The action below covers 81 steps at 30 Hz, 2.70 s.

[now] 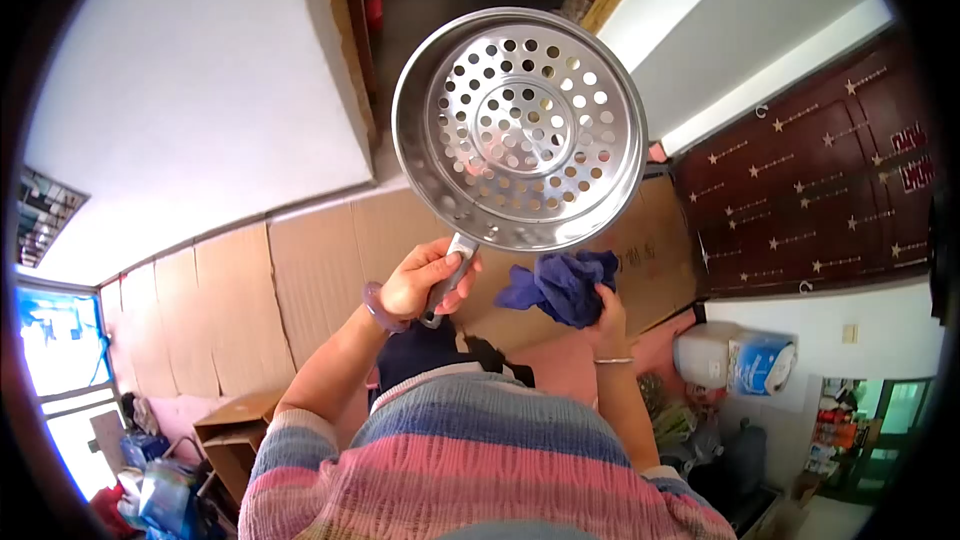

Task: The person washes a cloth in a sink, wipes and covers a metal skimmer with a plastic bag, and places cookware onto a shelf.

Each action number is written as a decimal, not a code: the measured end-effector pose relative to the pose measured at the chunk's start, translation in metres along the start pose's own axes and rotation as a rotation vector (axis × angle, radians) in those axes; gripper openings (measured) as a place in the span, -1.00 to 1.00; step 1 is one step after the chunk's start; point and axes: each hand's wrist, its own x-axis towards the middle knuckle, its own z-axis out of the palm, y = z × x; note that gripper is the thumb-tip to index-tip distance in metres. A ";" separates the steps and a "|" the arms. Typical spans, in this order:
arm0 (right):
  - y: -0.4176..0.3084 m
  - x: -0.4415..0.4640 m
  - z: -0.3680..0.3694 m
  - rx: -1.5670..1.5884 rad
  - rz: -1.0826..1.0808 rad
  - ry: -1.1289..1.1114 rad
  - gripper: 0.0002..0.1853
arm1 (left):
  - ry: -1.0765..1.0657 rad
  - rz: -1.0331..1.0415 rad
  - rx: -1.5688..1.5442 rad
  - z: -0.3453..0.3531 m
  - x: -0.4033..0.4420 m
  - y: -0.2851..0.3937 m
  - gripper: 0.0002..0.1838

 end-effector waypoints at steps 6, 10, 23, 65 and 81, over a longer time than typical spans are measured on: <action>-0.054 0.111 0.010 0.120 0.013 -0.059 -0.56 | -0.031 0.018 -0.045 -0.045 0.139 0.066 -0.64; -0.084 0.211 -0.012 0.144 0.104 0.021 -0.57 | 0.010 0.053 0.025 -0.072 0.240 0.097 -0.63; -0.212 0.523 0.136 -0.003 0.428 -0.378 -0.57 | 0.477 0.208 0.267 -0.149 0.448 0.217 -0.69; -0.244 1.505 0.841 -0.241 0.194 -0.815 -0.60 | 0.510 0.529 0.404 -0.855 1.089 0.792 -0.78; -0.285 1.813 1.135 -0.652 -0.655 -1.103 -0.69 | 0.895 0.205 1.498 -1.046 1.280 1.096 -0.81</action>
